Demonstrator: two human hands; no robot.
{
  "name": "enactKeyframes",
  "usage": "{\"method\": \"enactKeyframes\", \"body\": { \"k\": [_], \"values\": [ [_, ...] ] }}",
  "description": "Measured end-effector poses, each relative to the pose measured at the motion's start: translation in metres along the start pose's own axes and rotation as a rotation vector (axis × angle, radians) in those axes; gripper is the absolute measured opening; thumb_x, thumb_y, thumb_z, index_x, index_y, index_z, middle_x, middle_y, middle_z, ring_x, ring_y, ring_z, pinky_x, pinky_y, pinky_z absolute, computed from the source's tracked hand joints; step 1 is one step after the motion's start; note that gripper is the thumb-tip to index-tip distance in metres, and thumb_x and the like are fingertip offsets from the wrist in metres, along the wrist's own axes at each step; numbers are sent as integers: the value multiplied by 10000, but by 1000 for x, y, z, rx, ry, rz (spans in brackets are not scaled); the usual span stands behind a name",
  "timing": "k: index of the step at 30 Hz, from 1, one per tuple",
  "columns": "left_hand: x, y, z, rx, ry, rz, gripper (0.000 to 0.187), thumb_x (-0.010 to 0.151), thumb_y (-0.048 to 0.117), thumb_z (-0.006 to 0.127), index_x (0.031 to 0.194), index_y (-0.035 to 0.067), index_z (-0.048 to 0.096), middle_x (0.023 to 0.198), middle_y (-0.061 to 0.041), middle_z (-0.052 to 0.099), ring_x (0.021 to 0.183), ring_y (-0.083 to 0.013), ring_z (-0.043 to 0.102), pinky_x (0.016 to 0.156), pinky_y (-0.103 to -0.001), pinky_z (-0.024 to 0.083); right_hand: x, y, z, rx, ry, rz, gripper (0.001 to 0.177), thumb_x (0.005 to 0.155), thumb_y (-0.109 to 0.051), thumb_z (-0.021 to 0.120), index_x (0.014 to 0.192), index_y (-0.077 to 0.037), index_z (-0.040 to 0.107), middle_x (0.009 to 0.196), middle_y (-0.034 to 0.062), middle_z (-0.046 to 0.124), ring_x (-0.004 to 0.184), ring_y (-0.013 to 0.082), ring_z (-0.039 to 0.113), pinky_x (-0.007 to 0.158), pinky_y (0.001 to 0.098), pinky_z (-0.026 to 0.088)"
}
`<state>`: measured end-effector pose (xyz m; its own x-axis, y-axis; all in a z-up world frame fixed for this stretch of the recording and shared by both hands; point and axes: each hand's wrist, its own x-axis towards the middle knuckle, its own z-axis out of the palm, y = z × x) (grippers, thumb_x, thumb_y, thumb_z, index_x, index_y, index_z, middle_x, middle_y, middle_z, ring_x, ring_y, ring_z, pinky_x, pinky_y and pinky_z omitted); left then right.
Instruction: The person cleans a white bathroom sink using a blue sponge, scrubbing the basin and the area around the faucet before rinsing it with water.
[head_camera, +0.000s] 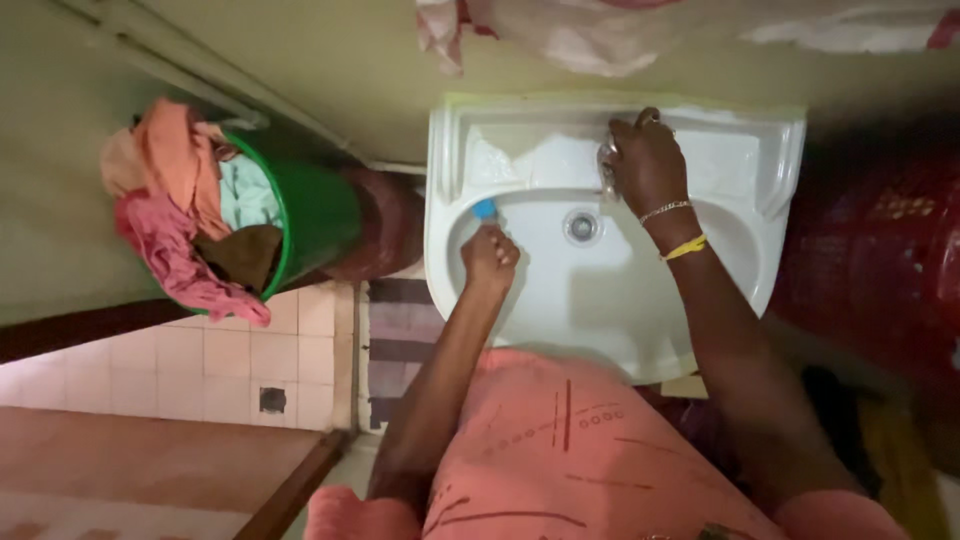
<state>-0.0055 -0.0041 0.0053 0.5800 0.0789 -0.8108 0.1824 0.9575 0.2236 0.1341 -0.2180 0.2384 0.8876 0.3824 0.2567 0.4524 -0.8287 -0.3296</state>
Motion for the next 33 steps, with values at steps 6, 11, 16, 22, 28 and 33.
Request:
{"method": "enactKeyframes", "body": {
  "k": [6,11,16,22,28,33],
  "values": [
    [17,28,-39,-235,-124,-75,321,947,91,468,640,152,396,506,1,305,417,-155,308,396,-290,289,-9,-4,-1,80,-60,34,251,846,-51,773,1088,-24,715,1007,238,638,975,423,642,789,503,544],
    [19,54,-85,-481,-161,-269,317,984,113,437,680,156,358,560,21,304,464,-123,309,441,-273,305,-16,1,2,109,-73,82,231,867,-44,788,1091,-33,733,1020,256,633,929,422,644,771,507,545],
    [34,35,-86,-418,-179,-171,291,955,108,478,677,139,397,544,16,316,454,-138,317,447,-278,318,-14,-2,-1,119,-24,76,320,817,-24,791,1131,-46,737,1030,260,647,898,416,659,743,500,549],
    [27,15,-86,1078,-331,701,191,838,-45,566,765,82,445,727,19,397,646,-149,396,529,-296,368,-18,4,7,78,-27,41,288,847,-49,810,1124,-32,733,1013,220,653,931,419,665,787,493,565],
    [-36,52,-108,-615,-374,-300,205,893,-53,685,778,67,566,624,-23,477,512,-169,450,488,-318,392,-12,3,5,89,-56,60,316,854,-43,789,1164,-28,723,1071,279,617,882,428,672,768,491,569],
    [36,20,-65,487,-335,223,156,870,4,628,788,54,505,660,-10,434,534,-181,422,464,-334,365,-13,1,3,108,-43,71,282,846,-54,801,1115,-31,720,1084,251,634,940,426,670,777,495,564]
  ]
}}
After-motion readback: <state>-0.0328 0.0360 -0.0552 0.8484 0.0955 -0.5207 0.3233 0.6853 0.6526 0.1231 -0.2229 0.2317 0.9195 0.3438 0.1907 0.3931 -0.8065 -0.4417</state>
